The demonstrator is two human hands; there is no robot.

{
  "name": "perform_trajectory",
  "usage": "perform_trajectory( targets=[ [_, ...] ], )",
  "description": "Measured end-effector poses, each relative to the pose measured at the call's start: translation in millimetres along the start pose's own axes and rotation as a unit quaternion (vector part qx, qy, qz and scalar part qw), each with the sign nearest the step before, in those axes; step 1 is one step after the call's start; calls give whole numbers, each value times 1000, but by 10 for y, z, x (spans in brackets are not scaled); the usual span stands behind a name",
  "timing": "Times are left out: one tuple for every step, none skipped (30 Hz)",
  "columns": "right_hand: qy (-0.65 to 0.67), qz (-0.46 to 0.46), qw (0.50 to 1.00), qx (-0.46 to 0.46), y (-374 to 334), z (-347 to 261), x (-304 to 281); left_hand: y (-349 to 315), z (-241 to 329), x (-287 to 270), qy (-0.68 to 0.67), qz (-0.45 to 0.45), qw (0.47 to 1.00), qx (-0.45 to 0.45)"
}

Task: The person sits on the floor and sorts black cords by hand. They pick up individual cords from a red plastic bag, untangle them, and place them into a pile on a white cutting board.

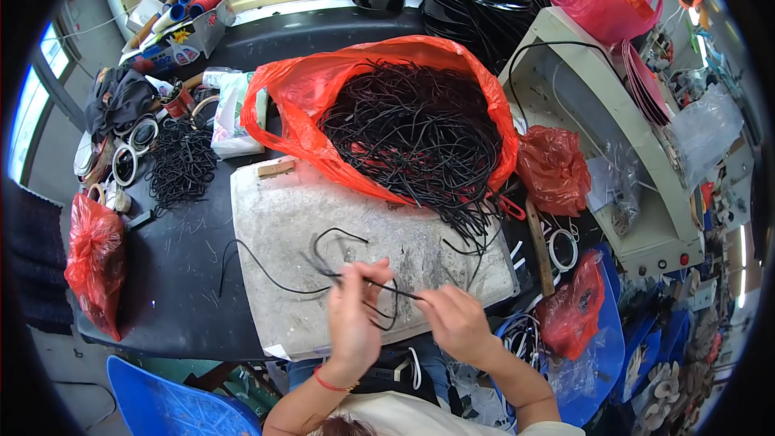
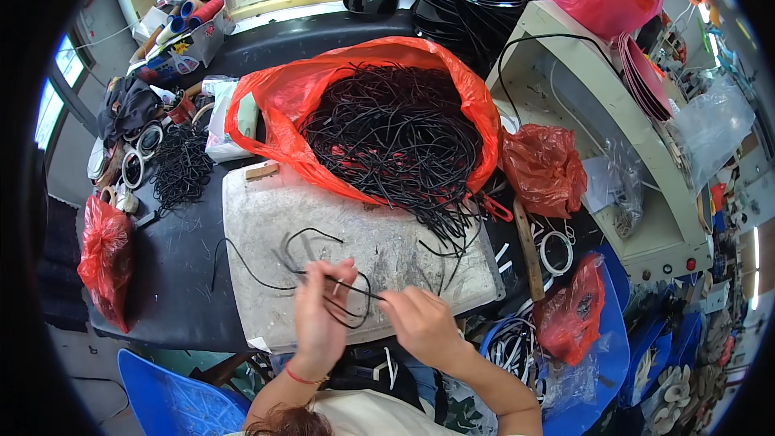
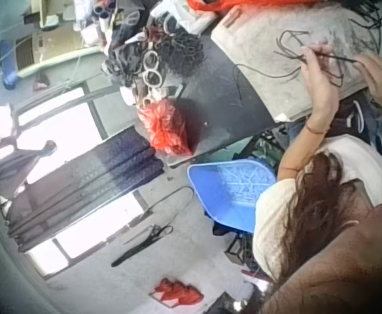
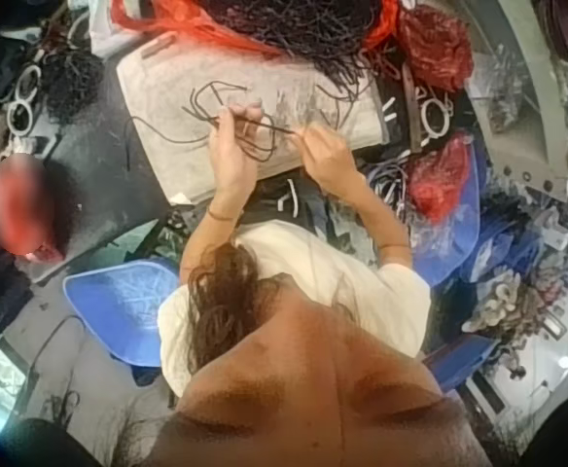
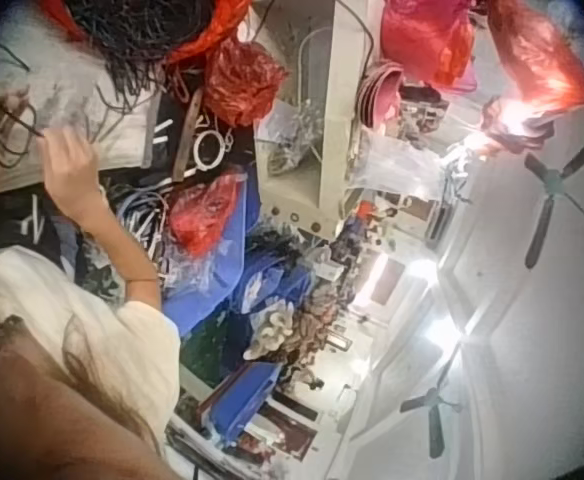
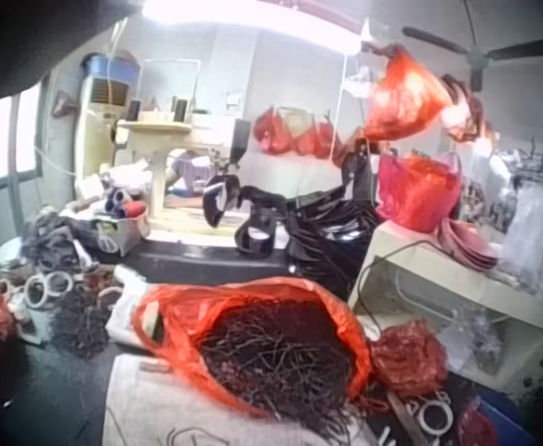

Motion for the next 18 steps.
perform_trajectory(
  targets=[
    [18, -43, 998, 36, -92, 49, -101, 6, 145, 25, -68, 3, 997, -34],
    [36, -80, 994, 57, -150, 117, -239, 24, 275, -14, -110, -23, 991, -66],
    [55, -118, 988, 78, -200, 188, -379, 47, 358, -104, -135, -65, 985, -88],
    [75, -154, 980, 97, -229, 247, -472, 37, 409, -143, -159, -106, 976, -107],
    [15, -99, 992, 78, -186, 337, -547, -11, 392, -103, -160, -102, 971, -143],
    [-45, -44, 996, 59, -90, 454, -583, -73, 360, -39, -161, -97, 966, -177],
    [-75, 8, 993, 88, 4, 573, -559, -124, 320, 29, -160, -94, 960, -211],
    [-105, 60, 986, 112, 112, 683, -512, -150, 271, 82, -131, -102, 961, -222],
    [-148, 70, 981, 99, 219, 756, -480, -168, 211, 155, -103, -114, 960, -235],
    [-185, 77, 976, 84, 331, 812, -401, -185, 172, 188, -74, -120, 959, -244],
    [-222, 84, 969, 69, 379, 839, -366, -190, 151, 212, -31, -130, 964, -229],
    [-212, 90, 970, 77, 362, 863, -385, -195, 130, 229, -39, -131, 963, -234],
    [-200, 95, 972, 81, 363, 893, -396, -180, 113, 228, -50, -130, 962, -235],
    [-188, 99, 973, 86, 366, 906, -409, -160, 89, 222, -60, -130, 961, -237],
    [-186, 124, 971, 82, 357, 807, -445, -119, 47, 162, -81, -156, 954, -242],
    [-210, 127, 967, 68, 334, 726, -450, -79, -29, 156, -71, -146, 958, -235],
    [-235, 130, 962, 55, 297, 649, -444, -47, -117, 199, -60, -138, 962, -229],
    [-259, 132, 956, 43, 239, 569, -416, -26, -201, 215, -49, -129, 965, -224]
  ],
)
Point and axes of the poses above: each hand's wrist, its own y-axis towards the middle knuckle, its own x-axis out of the palm, z = x × y, the point moved 2 cm from there along y, towards the middle knuckle, and after that the axes turned 1 degree about -y, right-handed, at the moved point
